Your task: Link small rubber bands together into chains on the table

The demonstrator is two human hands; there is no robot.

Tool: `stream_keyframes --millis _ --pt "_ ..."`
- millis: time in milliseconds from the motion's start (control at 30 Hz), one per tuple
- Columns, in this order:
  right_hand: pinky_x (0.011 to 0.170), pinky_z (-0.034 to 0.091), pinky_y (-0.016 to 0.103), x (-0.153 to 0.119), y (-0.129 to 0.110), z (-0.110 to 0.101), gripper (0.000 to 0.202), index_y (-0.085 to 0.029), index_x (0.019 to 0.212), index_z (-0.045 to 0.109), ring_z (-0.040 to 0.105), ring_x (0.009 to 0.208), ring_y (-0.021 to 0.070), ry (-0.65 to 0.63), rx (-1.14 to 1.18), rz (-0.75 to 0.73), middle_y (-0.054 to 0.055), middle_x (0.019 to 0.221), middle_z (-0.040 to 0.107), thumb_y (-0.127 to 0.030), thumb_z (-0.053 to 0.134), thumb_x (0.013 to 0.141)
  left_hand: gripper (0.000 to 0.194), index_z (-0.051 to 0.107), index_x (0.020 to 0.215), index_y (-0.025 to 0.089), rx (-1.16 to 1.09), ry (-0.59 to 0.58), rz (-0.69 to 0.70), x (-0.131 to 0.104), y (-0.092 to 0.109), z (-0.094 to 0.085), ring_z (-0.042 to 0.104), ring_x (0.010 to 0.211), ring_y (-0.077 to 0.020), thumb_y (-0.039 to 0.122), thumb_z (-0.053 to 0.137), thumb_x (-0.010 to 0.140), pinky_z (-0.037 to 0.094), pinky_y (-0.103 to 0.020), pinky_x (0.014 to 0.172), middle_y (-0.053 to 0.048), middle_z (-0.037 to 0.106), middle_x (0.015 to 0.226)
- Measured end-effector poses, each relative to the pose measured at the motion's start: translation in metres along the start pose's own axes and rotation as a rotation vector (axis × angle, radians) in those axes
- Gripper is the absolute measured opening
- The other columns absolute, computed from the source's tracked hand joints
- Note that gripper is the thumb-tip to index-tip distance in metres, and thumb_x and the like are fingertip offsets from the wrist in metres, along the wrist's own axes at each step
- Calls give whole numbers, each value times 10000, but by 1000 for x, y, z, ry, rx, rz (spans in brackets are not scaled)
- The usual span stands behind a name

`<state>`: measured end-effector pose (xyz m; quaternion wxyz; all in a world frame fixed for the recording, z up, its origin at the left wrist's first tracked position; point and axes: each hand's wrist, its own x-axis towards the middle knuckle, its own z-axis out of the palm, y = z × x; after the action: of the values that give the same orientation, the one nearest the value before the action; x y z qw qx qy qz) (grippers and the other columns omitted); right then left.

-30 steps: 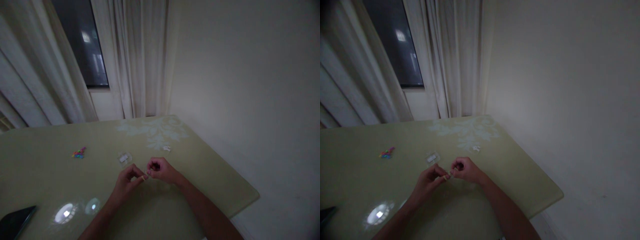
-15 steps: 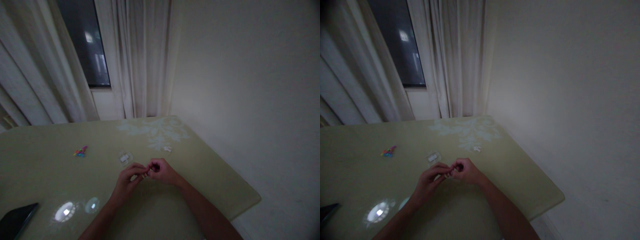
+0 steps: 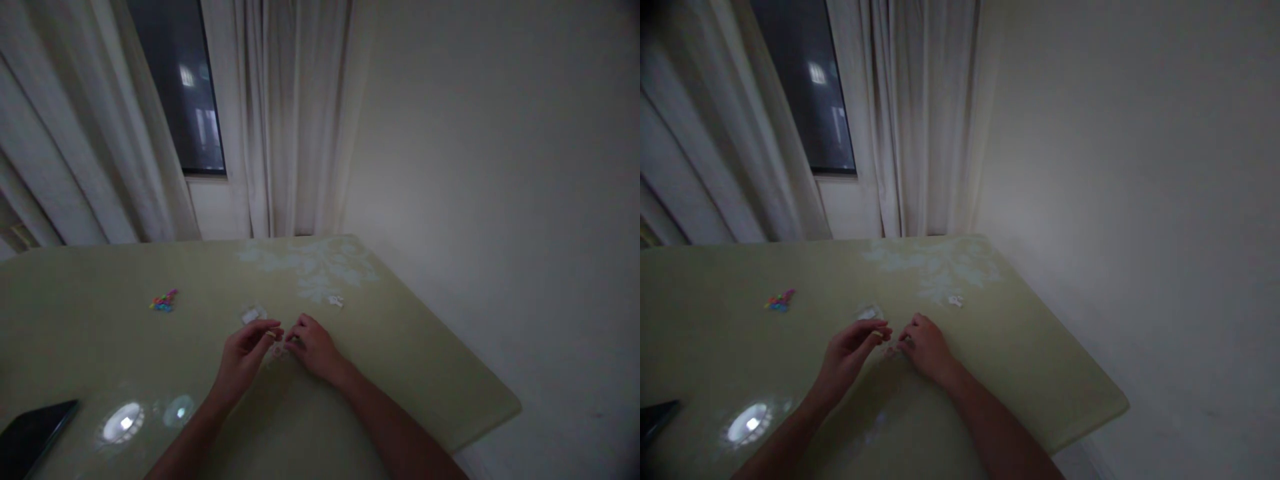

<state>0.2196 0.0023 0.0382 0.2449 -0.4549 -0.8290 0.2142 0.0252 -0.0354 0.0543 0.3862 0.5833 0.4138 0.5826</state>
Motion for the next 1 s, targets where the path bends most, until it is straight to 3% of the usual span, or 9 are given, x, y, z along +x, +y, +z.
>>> stream_keyframes --millis 200,300,467,633,833,1000 --pt "850 445 320 2 -8 1 46 -150 867 713 558 962 223 -58 -166 -2 79 953 605 -184 714 899 250 813 1033 216 111 25 47 1 1 0 788 991 -251 401 728 888 633 -359 892 -110 828 1082" --pt "875 438 353 1 -8 0 37 -146 855 673 531 976 244 -67 -211 -58 92 954 588 -159 704 869 233 824 1018 217 98 28 28 1 1 -1 804 887 -245 373 744 864 650 -347 824 -97 842 983" --pt "799 429 291 -1 -6 -14 61 -181 863 590 520 866 169 65 194 -29 21 919 538 -157 624 907 207 840 951 218 124 2 -23 -1 1 -1 801 761 -237 368 774 825 646 -318 720 -75 846 868" --pt "680 387 265 -4 -7 -28 236 -191 868 557 462 747 142 64 579 -43 -13 845 478 -407 586 960 178 812 813 207 112 -80 -49 -4 -1 3 766 706 -213 385 804 814 611 -277 657 -55 816 764" --pt "651 359 265 -7 -13 -28 302 -182 858 573 447 731 135 59 651 -41 -13 840 469 -472 629 918 207 735 815 203 -109 -142 -91 -5 2 6 786 850 -225 395 810 828 624 -307 766 -81 825 890" --pt "656 362 263 -9 -16 -28 265 -183 850 587 445 730 134 63 624 -39 -12 843 474 -434 638 921 235 815 881 199 8 -119 -148 -4 6 5 775 723 -223 417 812 796 627 -302 672 -79 832 828"
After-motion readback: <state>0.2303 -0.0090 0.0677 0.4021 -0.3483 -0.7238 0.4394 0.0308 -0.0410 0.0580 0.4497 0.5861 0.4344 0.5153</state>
